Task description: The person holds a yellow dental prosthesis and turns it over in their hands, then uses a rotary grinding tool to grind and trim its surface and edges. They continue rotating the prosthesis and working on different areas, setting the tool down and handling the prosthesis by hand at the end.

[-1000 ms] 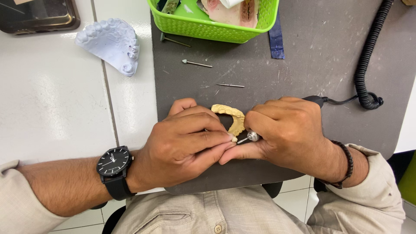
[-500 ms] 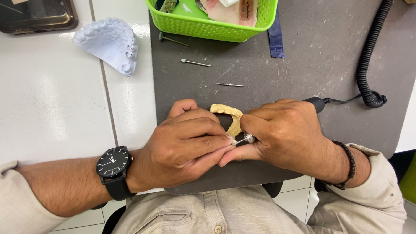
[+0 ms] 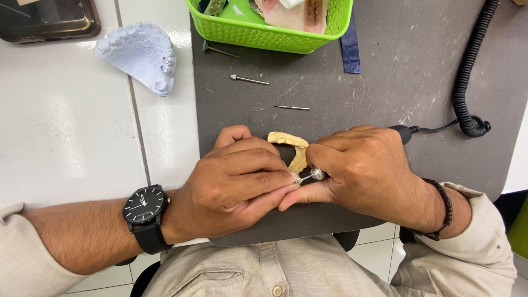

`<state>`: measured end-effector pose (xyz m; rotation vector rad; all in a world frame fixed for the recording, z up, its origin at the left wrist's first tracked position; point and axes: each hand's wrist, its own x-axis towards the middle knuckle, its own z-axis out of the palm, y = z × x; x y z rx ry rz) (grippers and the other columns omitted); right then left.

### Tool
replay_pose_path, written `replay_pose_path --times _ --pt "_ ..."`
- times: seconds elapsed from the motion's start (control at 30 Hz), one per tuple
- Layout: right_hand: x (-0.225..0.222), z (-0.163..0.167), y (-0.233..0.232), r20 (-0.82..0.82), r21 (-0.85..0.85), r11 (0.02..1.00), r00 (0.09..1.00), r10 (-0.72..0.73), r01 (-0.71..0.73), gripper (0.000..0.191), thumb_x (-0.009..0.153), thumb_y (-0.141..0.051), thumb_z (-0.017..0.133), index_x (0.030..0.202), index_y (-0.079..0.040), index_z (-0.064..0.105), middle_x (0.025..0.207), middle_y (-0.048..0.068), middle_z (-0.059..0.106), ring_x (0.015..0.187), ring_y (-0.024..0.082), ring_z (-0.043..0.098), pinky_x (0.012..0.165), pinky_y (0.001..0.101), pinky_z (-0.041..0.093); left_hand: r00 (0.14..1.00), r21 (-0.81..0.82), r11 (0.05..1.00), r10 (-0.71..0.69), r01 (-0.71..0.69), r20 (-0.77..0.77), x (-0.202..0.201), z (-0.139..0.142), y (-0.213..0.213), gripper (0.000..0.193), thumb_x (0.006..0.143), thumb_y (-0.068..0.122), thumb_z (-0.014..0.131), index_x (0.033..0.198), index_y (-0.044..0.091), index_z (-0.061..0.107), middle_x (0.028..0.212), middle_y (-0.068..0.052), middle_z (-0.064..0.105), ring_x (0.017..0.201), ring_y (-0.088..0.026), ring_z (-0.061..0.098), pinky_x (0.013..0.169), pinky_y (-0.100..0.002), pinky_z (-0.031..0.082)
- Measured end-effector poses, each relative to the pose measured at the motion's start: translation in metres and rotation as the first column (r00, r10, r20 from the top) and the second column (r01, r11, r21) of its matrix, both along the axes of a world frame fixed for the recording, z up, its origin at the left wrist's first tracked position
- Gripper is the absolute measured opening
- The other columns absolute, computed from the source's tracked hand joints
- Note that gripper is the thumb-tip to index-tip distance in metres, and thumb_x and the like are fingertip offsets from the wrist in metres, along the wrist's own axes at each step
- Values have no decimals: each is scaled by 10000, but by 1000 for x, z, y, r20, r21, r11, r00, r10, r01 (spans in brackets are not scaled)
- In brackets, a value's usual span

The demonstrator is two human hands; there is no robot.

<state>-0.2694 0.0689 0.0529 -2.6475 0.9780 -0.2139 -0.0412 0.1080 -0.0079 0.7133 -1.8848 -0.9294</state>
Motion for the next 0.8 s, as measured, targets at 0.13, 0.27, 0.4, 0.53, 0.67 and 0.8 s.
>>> replay_pose_path --times 0.13,0.27,0.4,0.53,0.67,0.8 --pt "0 -1 0 11 19 1000 1000 0 0 666 668 -699 797 588 -72 588 511 40 558 439 243 567 435 366 465 1000 3 1000 4 -4 2 0 0 1 207 848 124 873 1025 74 777 993 -29 727 995 -180 706 910 -384 454" --pt "0 0 0 8 14 1000 1000 -1 1 666 664 -698 798 587 -72 584 510 39 554 441 249 565 438 369 465 1000 -6 1000 2 -2 4 0 0 0 203 849 120 871 1023 73 778 997 -31 727 1000 -183 707 910 -386 454" --pt "0 0 0 7 9 1000 1000 -9 9 665 658 -702 798 602 -71 596 506 36 545 443 251 565 441 368 467 1000 -6 1000 5 -5 4 0 1 0 200 851 120 870 1024 77 778 999 -28 729 1001 -183 707 910 -385 452" --pt "0 1 0 8 26 1000 1000 -2 2 658 665 -692 805 606 -69 601 514 35 554 444 247 567 435 367 459 1000 -4 1000 3 -3 1 1 2 0 198 845 120 869 1012 70 774 991 -30 724 998 -190 705 905 -387 454" --pt "0 2 0 42 10 1000 999 -4 3 650 676 -689 798 648 -64 621 543 32 566 463 247 571 450 359 464 1000 -6 1000 5 -5 0 0 2 0 182 857 108 863 1011 69 774 995 -29 727 999 -188 706 906 -386 455" --pt "1 1 -1 14 26 1000 1000 -3 3 668 655 -695 809 594 -67 589 505 44 542 441 261 559 433 372 458 1000 -5 1000 8 -8 -2 0 1 0 181 857 111 863 1009 71 774 993 -30 728 999 -187 706 905 -386 452"
